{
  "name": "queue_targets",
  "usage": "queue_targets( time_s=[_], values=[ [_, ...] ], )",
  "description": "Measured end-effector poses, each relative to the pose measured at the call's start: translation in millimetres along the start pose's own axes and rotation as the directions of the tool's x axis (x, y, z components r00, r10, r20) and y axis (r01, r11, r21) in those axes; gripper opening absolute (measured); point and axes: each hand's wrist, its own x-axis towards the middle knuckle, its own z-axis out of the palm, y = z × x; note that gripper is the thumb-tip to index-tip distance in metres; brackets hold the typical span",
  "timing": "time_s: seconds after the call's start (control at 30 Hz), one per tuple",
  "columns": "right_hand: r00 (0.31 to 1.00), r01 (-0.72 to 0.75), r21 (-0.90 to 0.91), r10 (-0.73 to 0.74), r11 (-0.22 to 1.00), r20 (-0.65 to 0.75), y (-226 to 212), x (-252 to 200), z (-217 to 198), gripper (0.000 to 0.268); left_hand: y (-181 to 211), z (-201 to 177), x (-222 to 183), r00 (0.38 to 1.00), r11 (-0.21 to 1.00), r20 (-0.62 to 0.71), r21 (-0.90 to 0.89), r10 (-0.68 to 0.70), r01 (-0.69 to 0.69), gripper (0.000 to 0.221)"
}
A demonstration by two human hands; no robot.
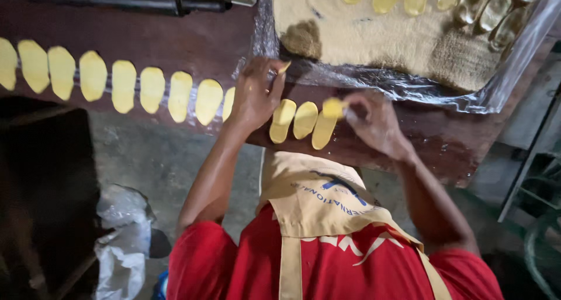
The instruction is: The person places small flat pieces of dough onto a metal tray and then folds them over into a semi-circular shape.
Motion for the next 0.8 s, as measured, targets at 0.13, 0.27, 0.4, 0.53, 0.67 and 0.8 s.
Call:
queue_targets(
  time_s=[0.13,0.27,0.4,0.53,0.67,0.8],
  values=[
    [1.000,-0.021,-0.254,0.018,0.967,-0.015,-12,76,-4,0.008,-1,-6,54,0.995,0.999,0.093,-0.025,0.036,-0.033,0.018],
    [0.931,0.176,-0.386,-0.281,0.905,-0.234,25,134,32,0.011,-41,24,74,0.981,0.970,0.012,0.147,0.196,-0.195,0.018],
    [0.982,0.169,-0.712,-0.178,0.681,0.063,76,141,93,0.027,-107,76,35,0.942,0.812,0.280,0.496,0.186,-0.308,0.038],
    [0.962,0.222,-0.473,-0.271,0.853,-0.038,46,95,93,0.024,-123,95,-9,0.945,0.890,0.011,0.333,0.325,-0.310,0.013],
    [0.990,0.110,-0.367,-0.137,0.924,-0.047,37,28,79,0.025,-97,80,-45,0.972,0.875,-0.086,0.459,0.217,-0.155,0.014],
    [0.995,-0.069,-0.422,0.090,0.904,0.031,96,-63,102,0.045,-55,79,-93,0.996,0.886,0.052,0.455,0.074,-0.089,0.012]
  ],
)
